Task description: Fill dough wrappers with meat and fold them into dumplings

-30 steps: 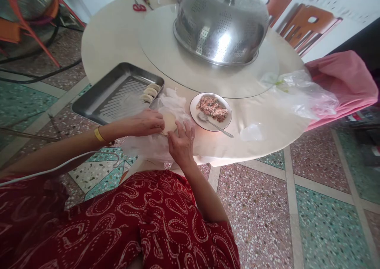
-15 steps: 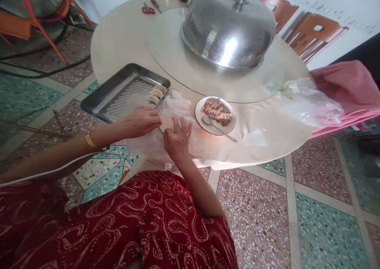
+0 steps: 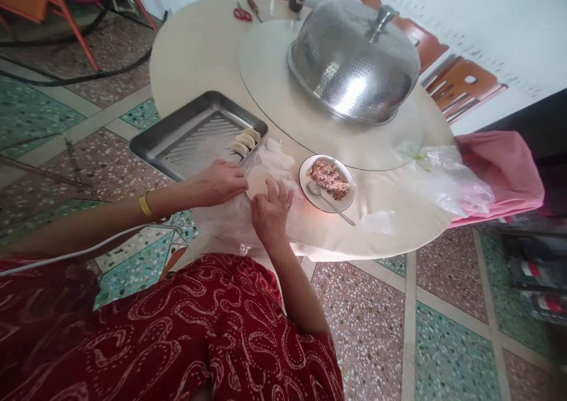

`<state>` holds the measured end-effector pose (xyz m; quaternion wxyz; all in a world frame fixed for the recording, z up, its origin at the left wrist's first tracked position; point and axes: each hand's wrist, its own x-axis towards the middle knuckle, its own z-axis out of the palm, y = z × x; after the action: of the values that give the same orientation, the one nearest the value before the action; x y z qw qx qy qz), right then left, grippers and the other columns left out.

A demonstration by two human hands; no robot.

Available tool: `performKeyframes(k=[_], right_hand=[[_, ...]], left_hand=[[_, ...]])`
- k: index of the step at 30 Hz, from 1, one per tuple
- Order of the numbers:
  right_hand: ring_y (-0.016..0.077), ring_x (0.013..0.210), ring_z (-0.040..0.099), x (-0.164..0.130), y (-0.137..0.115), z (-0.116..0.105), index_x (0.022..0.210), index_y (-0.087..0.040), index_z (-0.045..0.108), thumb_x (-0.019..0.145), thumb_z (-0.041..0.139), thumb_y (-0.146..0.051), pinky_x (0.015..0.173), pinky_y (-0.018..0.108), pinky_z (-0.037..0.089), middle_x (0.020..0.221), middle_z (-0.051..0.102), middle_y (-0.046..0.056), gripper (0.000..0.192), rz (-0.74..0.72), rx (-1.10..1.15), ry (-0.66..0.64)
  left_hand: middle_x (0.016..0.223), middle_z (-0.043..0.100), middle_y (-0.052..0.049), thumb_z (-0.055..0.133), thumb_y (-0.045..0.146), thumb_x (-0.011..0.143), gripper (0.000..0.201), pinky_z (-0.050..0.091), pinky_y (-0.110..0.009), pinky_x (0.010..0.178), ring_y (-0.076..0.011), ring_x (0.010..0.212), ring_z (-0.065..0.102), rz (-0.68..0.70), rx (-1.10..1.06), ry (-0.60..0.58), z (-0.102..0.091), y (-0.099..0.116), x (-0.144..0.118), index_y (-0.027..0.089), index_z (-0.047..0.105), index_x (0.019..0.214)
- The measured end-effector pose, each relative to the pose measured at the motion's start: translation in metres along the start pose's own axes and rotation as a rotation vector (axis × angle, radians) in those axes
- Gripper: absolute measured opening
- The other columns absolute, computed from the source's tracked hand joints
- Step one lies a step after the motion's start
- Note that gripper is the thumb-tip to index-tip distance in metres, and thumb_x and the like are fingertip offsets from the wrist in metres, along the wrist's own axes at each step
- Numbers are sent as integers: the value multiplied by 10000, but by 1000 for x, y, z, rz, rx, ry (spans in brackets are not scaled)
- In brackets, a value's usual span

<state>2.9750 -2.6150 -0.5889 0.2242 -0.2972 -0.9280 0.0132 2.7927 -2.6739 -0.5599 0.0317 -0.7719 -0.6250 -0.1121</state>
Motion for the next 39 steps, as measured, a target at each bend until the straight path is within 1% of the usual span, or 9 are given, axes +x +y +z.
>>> performKeyframes(k=[5,10,14,18,21,26,31,36,39], right_hand=[[321,1324,415,4,4,2,734,-198,658,881,524,-201,1087,568,326,1337,596,96,199,57,64,-4],[321,1324,403,6,6,2,742,-198,656,873,530,-203,1086,570,317,1331,591,88,182,101,87,13],[328,1328,391,6,7,4,746,-189,660,872,526,-192,1095,580,304,1325,596,103,185,125,108,12],[321,1333,382,4,7,5,767,-186,664,881,514,-201,1103,573,302,1330,590,115,188,126,135,17],[316,1339,382,2,7,4,786,-194,665,892,514,-238,1107,568,302,1335,583,109,189,124,149,22],[338,1352,377,-1,3,2,904,-195,678,878,542,-274,1109,595,286,1378,551,125,160,119,135,34],[338,1360,356,0,1,4,795,-202,649,872,530,-242,1097,616,274,1377,550,113,148,147,128,36],[328,1342,374,1,2,6,761,-196,649,861,544,-228,1097,593,283,1347,578,108,148,173,153,81],[320,1334,387,1,3,6,763,-190,655,855,537,-207,1100,579,289,1341,585,109,151,176,156,92]], left_hand=[[791,656,-70,565,135,863,158,296,-352,661,-226,782,563,13,0,12,2,2,0,161,682,760],[799,655,-61,546,112,866,167,294,-360,683,-228,807,557,33,-20,32,7,5,3,164,675,773],[778,652,-66,582,179,865,137,295,-360,692,-228,794,551,29,-28,38,13,7,8,158,677,769],[754,646,-69,585,220,875,176,286,-361,687,-224,769,545,36,-10,44,18,9,11,156,661,730],[758,642,-64,557,179,894,193,273,-363,679,-224,770,535,60,10,34,17,12,11,154,652,727],[783,637,-51,532,124,916,184,267,-366,694,-219,815,531,107,26,27,6,16,14,148,649,776],[785,643,-46,515,162,941,215,279,-364,698,-207,788,531,132,23,16,0,16,18,151,643,768],[784,656,-58,576,180,889,145,276,-358,671,-228,786,547,89,41,21,8,8,14,152,653,769],[740,643,-55,567,152,880,167,280,-359,666,-228,773,553,89,70,31,11,4,13,159,641,731]])
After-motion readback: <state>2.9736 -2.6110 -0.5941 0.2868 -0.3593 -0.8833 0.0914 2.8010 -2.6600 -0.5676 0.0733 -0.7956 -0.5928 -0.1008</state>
